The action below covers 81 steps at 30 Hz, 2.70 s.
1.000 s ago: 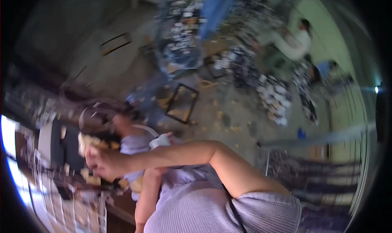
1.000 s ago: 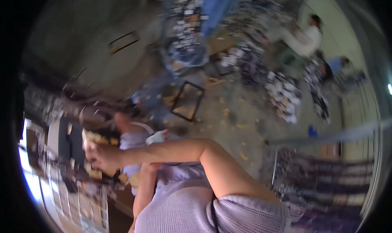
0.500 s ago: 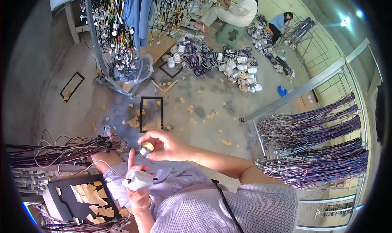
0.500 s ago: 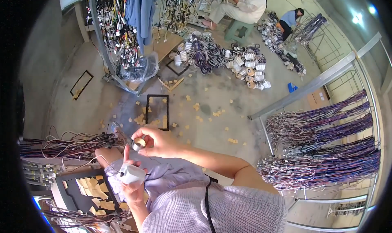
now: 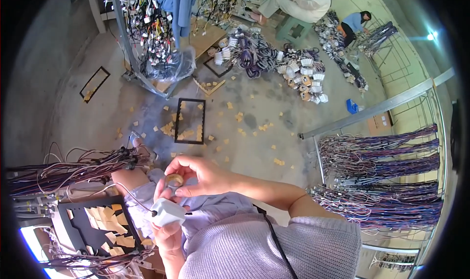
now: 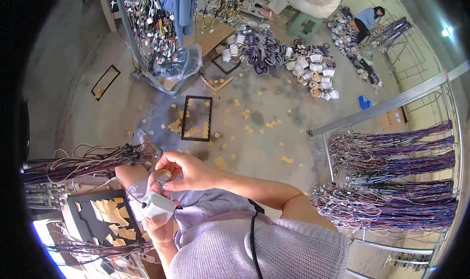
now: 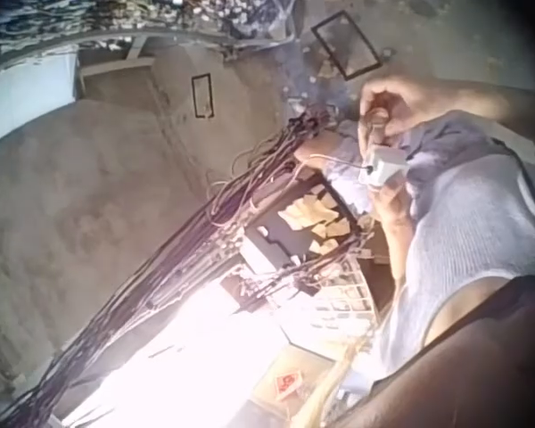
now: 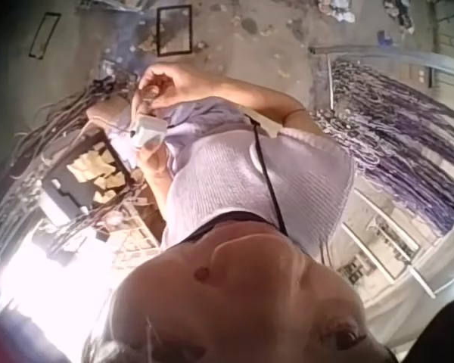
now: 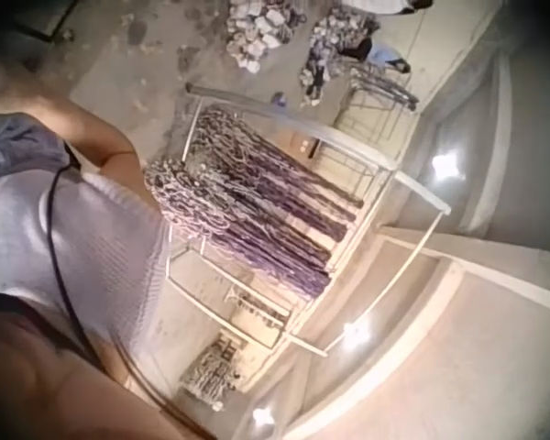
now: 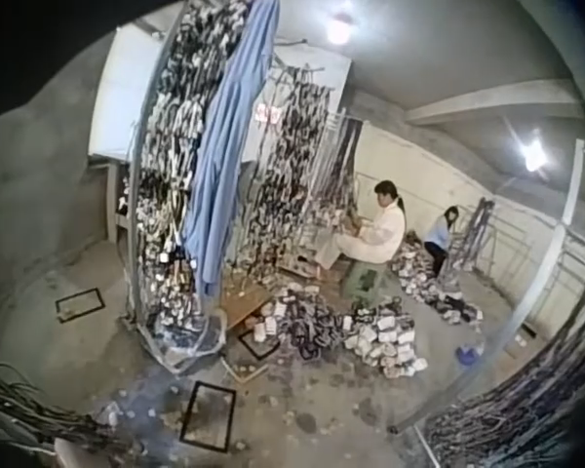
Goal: Applying tape and assembling plastic housings onto electrical wire bundles at a factory workstation.
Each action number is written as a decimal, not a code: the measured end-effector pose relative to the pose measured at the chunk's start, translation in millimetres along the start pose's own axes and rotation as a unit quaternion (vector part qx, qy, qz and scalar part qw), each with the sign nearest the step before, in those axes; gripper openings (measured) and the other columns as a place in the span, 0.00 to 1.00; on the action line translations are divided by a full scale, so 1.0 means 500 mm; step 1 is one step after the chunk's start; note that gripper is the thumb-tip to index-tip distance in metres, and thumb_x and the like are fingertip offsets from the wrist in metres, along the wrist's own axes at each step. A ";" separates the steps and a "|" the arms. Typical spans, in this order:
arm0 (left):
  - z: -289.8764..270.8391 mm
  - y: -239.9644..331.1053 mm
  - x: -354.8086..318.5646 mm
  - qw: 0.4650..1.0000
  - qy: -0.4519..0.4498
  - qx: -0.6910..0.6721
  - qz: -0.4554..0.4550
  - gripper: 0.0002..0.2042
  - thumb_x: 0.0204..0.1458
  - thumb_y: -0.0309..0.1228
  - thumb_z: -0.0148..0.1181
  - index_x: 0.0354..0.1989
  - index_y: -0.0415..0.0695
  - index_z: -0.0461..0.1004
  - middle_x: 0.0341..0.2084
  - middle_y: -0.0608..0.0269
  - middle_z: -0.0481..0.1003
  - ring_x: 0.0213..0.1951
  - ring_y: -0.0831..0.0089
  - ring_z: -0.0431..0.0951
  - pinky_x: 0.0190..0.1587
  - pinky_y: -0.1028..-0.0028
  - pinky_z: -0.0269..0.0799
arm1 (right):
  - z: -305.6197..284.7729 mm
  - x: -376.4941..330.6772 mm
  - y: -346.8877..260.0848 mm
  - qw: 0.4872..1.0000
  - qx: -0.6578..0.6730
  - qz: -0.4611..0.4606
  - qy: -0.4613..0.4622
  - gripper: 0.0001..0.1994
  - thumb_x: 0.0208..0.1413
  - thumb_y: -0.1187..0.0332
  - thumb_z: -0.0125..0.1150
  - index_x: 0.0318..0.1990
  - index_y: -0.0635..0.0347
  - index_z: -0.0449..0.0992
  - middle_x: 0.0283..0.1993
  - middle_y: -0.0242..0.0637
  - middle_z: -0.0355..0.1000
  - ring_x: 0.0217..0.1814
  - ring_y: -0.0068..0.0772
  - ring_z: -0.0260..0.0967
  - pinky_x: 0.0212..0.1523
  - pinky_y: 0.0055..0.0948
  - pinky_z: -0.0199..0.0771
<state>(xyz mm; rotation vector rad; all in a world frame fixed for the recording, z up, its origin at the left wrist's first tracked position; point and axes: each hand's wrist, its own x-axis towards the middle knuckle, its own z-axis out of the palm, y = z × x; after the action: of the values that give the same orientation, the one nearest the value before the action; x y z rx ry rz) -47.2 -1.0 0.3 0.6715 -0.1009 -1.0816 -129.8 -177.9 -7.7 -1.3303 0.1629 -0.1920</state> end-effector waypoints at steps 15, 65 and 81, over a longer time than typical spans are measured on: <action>-0.035 0.024 0.015 0.997 0.057 -0.029 -0.045 0.30 0.38 0.26 0.55 0.56 0.37 0.63 0.50 0.47 0.71 0.54 0.54 0.71 0.55 0.59 0.69 | -0.037 0.012 -0.018 0.989 -0.147 0.020 -0.018 0.17 0.43 0.73 0.66 0.42 0.62 0.71 0.45 0.33 0.65 0.48 0.24 0.65 0.50 0.25 0.67; -0.034 -0.069 -0.016 0.824 -0.389 -0.326 -0.251 0.29 0.40 0.28 0.54 0.53 0.23 0.61 0.34 0.32 0.73 0.33 0.48 0.80 0.30 0.61 0.82 | 0.026 0.180 0.043 0.881 0.075 0.054 -0.464 0.35 0.42 0.58 0.73 0.57 0.66 0.69 0.56 0.49 0.68 0.57 0.40 0.67 0.54 0.33 0.67; -0.068 -0.061 -0.017 0.948 -0.193 -0.192 -0.167 0.28 0.36 0.28 0.58 0.50 0.28 0.63 0.26 0.47 0.72 0.29 0.62 0.77 0.29 0.68 0.80 | 0.022 0.190 -0.038 0.834 -0.223 0.001 -0.505 0.11 0.38 0.77 0.57 0.33 0.61 0.77 0.48 0.42 0.64 0.51 0.36 0.63 0.55 0.31 0.61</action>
<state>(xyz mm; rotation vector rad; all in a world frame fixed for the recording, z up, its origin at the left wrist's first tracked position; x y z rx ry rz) -62.0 12.7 -41.9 0.1176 -0.1110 -1.5040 -35.7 -193.9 12.7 -1.7315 -0.7340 0.6017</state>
